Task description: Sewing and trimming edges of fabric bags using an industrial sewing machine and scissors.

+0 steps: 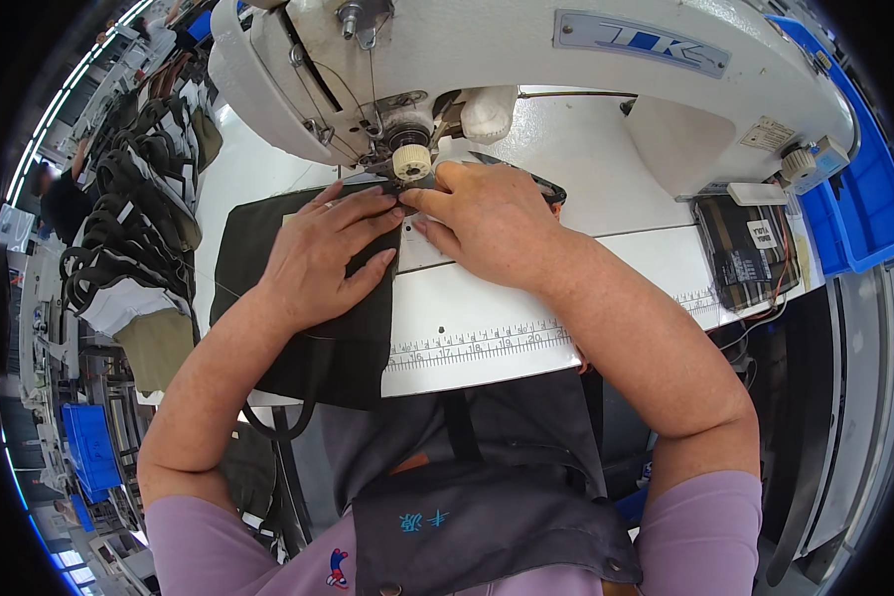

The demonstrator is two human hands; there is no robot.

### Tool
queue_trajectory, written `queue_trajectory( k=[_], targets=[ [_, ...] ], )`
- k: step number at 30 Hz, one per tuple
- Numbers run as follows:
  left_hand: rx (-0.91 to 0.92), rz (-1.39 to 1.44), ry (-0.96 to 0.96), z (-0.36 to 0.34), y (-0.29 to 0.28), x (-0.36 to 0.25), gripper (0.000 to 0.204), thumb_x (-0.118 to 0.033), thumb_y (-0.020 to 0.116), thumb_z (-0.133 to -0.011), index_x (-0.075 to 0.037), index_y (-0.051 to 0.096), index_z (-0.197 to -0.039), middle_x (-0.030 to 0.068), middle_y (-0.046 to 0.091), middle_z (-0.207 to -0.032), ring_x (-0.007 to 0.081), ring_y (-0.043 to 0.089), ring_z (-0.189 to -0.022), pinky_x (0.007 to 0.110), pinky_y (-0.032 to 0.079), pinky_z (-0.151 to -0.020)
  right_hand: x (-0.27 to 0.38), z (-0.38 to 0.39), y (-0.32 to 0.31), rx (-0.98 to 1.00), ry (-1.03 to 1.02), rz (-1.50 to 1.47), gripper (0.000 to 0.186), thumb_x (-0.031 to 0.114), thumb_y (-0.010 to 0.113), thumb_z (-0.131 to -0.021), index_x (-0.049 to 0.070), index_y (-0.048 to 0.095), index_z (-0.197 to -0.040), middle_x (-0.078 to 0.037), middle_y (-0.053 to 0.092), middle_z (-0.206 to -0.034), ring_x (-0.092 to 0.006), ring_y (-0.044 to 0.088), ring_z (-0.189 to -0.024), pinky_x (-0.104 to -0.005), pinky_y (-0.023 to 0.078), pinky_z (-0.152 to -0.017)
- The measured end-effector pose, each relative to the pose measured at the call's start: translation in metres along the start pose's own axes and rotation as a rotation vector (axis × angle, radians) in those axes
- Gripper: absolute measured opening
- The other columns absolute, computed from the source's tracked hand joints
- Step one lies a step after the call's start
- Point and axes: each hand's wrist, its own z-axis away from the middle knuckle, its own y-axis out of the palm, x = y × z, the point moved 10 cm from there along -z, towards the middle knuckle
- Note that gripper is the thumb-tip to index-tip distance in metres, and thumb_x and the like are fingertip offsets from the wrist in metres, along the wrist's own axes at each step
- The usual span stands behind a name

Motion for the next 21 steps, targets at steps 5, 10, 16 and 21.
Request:
queue_trajectory(
  k=[5,10,16,21],
  targets=[
    [-0.242,0.099,-0.01,0.009,0.003,-0.005,0.042,-0.021,0.074,-0.088,-0.007,0.066,-0.127,0.0144,0.055,-0.144,0.0367,0.052,-0.136,0.057,0.038,-0.116,0.0,0.0,0.0,-0.006,0.002,-0.011,0.028,0.031,0.065,-0.096,0.015,0.074,-0.117,-0.008,0.063,-0.094,-0.0297,0.066,-0.087,-0.0447,0.054,-0.074],
    [-0.286,0.1,-0.059,0.004,0.001,-0.005,0.041,-0.021,0.075,-0.087,-0.005,0.067,-0.124,0.0151,0.058,-0.141,0.0374,0.055,-0.134,0.059,0.037,-0.117,-0.003,0.0,0.0,0.006,0.019,-0.006,0.029,0.03,0.065,-0.096,0.013,0.073,-0.117,-0.008,0.063,-0.093,-0.0301,0.066,-0.086,-0.0445,0.054,-0.073],
    [-0.285,0.092,-0.064,0.002,0.001,-0.001,0.044,-0.022,0.074,-0.087,-0.007,0.067,-0.128,0.0148,0.059,-0.14,0.0374,0.056,-0.133,0.059,0.037,-0.117,-0.003,0.003,-0.005,-0.065,-0.001,-0.034,0.026,0.027,0.067,-0.094,0.013,0.074,-0.115,-0.007,0.064,-0.094,-0.0297,0.066,-0.085,-0.0447,0.054,-0.072],
    [-0.284,0.076,-0.045,-0.001,0.001,0.003,0.045,-0.022,0.074,-0.087,-0.009,0.067,-0.13,0.0152,0.06,-0.139,0.0374,0.056,-0.132,0.059,0.037,-0.117,-0.004,0.005,-0.013,-0.101,-0.027,-0.023,0.022,0.025,0.07,-0.09,0.011,0.075,-0.107,-0.006,0.065,-0.09,-0.0284,0.066,-0.085,-0.043,0.051,-0.075]
  ],
)
